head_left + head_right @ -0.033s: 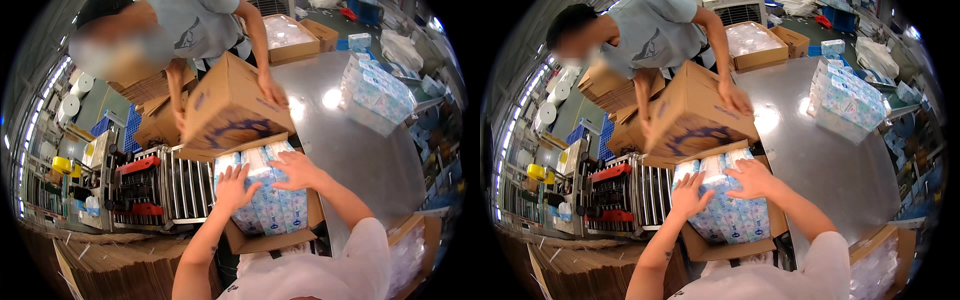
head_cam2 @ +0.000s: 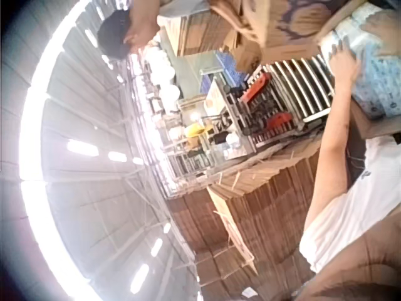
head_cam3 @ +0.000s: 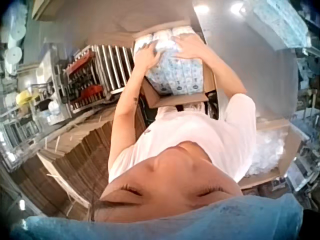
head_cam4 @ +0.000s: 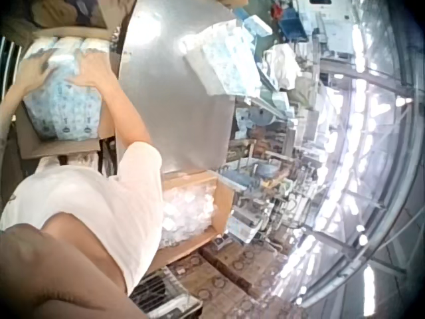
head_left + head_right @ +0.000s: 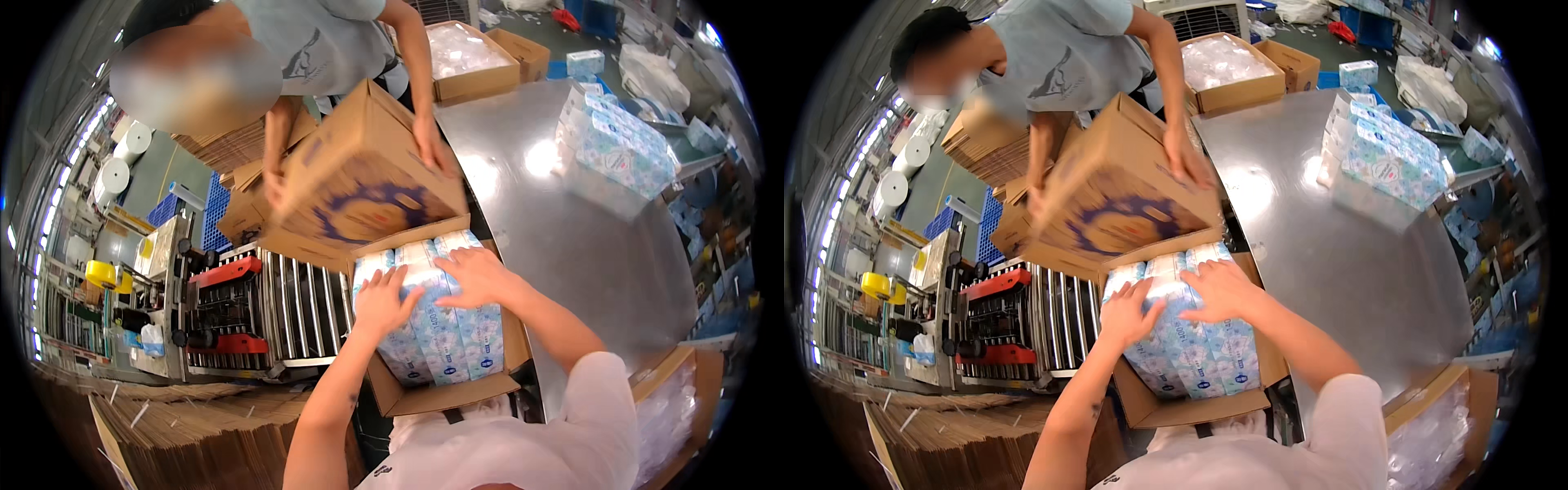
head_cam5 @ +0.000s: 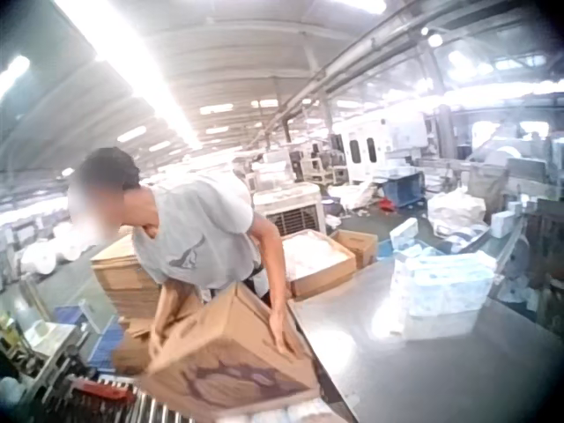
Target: The person packs packages of tissue paper into cardboard boxes on a metal table. They place bubble wrap inside the boxes, arrange the tissue packs, and close the flaps. Another person assists by handing over boxes and items.
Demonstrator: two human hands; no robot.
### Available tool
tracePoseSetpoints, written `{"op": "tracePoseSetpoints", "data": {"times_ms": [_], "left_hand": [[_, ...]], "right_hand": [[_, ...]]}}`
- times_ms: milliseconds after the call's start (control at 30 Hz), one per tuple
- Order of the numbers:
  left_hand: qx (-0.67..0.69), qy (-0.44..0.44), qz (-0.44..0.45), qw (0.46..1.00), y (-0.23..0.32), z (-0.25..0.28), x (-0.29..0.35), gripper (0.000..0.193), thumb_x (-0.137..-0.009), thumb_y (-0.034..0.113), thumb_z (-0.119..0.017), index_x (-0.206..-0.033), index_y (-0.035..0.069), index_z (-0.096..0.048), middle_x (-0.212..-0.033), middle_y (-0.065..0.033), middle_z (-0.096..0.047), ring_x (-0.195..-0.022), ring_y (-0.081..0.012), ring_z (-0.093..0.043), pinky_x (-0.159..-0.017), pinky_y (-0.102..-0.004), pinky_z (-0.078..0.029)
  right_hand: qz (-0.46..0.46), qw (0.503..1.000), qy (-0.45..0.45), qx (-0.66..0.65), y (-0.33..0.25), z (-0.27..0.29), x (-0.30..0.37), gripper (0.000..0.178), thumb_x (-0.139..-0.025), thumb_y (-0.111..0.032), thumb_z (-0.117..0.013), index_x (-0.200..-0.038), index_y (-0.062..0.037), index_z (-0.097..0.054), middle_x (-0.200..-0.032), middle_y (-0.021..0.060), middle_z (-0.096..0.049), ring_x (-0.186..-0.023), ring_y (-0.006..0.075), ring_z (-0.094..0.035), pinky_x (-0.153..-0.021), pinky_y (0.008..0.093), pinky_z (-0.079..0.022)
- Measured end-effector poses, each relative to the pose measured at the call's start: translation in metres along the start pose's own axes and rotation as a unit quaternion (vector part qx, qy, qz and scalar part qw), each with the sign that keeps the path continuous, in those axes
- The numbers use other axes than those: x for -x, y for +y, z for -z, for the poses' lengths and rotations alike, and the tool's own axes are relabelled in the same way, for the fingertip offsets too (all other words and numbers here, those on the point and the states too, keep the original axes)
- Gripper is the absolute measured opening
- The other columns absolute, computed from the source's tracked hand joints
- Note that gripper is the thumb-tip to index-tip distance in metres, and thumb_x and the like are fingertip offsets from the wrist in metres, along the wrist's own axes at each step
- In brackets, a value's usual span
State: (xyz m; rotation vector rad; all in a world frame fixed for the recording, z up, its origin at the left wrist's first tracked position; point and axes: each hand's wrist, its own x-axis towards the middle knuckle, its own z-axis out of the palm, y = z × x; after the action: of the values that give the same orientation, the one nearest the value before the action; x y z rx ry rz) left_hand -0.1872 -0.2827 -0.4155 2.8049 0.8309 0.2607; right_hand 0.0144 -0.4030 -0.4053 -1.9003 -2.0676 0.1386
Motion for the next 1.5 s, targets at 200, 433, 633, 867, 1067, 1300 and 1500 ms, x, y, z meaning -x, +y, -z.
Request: {"op": "tracePoseSetpoints", "data": {"times_ms": [200,433,633,867,1067,1300,1500], "left_hand": [[0.003,-0.133,0.143,0.981,-0.048,-0.030,-0.060,0.062,-0.092,0.058,-0.025,-0.103,0.016,-0.069,-0.094,-0.0181,-0.067,-0.092,-0.0367,-0.063,-0.084,-0.0465,-0.048],[-0.024,0.287,0.022,0.958,-0.033,-0.087,-0.030,0.022,-0.088,0.024,-0.055,-0.075,0.008,-0.063,-0.072,-0.0099,-0.060,-0.072,-0.0279,-0.055,-0.070,-0.0400,-0.042],[-0.015,0.242,0.063,0.968,-0.060,-0.133,-0.048,0.021,-0.089,0.022,-0.054,-0.083,0.004,-0.065,-0.079,-0.0137,-0.062,-0.075,-0.0322,-0.056,-0.073,-0.0447,-0.043],[-0.116,0.102,0.077,0.985,-0.031,-0.149,-0.022,0.036,-0.089,0.021,-0.049,-0.119,0.000,-0.052,-0.131,-0.0207,-0.045,-0.128,-0.0368,-0.035,-0.105,-0.0566,-0.024],[0.085,-0.087,0.125,0.985,-0.050,-0.177,-0.006,0.070,-0.092,0.041,-0.042,-0.143,-0.002,-0.021,-0.151,-0.0224,-0.012,-0.142,-0.0358,-0.006,-0.108,-0.0627,-0.010],[0.213,-0.645,-0.096,0.728,0.033,-0.034,0.062,0.114,-0.070,0.065,-0.067,-0.148,0.007,-0.008,-0.151,-0.0218,-0.015,-0.139,-0.0338,-0.019,-0.112,-0.0414,-0.020],[0.032,-0.551,-0.150,0.820,0.043,-0.039,0.088,0.087,-0.057,0.047,-0.081,-0.126,0.004,-0.053,-0.119,-0.0186,-0.059,-0.112,-0.0334,-0.056,-0.092,-0.0414,-0.045]], "right_hand": [[-0.108,0.989,-0.096,0.003,0.023,-0.053,-0.070,0.069,-0.085,-0.068,-0.035,-0.092,-0.0101,-0.070,-0.086,0.0161,-0.068,-0.083,0.0328,-0.065,-0.074,0.0443,-0.050],[-0.096,0.990,0.088,0.044,0.035,-0.100,-0.042,0.050,-0.090,-0.051,-0.042,-0.082,-0.0103,-0.070,-0.078,0.0109,-0.066,-0.079,0.0299,-0.064,-0.076,0.0405,-0.048],[-0.186,0.981,-0.050,0.013,0.034,-0.105,-0.060,0.049,-0.092,-0.048,-0.042,-0.085,-0.0085,-0.070,-0.086,0.0107,-0.067,-0.085,0.0278,-0.063,-0.079,0.0402,-0.048],[-0.178,0.975,0.090,0.100,-0.019,-0.134,0.040,0.065,-0.085,-0.045,-0.053,-0.132,-0.0012,-0.044,-0.140,0.0235,-0.036,-0.132,0.0362,-0.030,-0.108,0.0518,-0.021],[-0.155,0.986,0.026,0.056,0.026,-0.209,0.022,0.075,-0.085,-0.051,-0.052,-0.139,-0.0002,-0.034,-0.146,0.0243,-0.027,-0.137,0.0377,-0.023,-0.110,0.0519,-0.018],[-0.054,0.966,0.254,-0.011,-0.001,-0.054,-0.036,0.034,-0.088,-0.022,-0.050,-0.114,-0.0016,-0.057,-0.119,0.0155,-0.057,-0.116,0.0298,-0.050,-0.099,0.0450,-0.036],[-0.076,0.985,0.147,0.050,-0.002,-0.070,-0.023,0.056,-0.087,-0.033,-0.054,-0.129,0.0025,-0.044,-0.131,0.0188,-0.048,-0.125,0.0318,-0.041,-0.110,0.0480,-0.021]]}}
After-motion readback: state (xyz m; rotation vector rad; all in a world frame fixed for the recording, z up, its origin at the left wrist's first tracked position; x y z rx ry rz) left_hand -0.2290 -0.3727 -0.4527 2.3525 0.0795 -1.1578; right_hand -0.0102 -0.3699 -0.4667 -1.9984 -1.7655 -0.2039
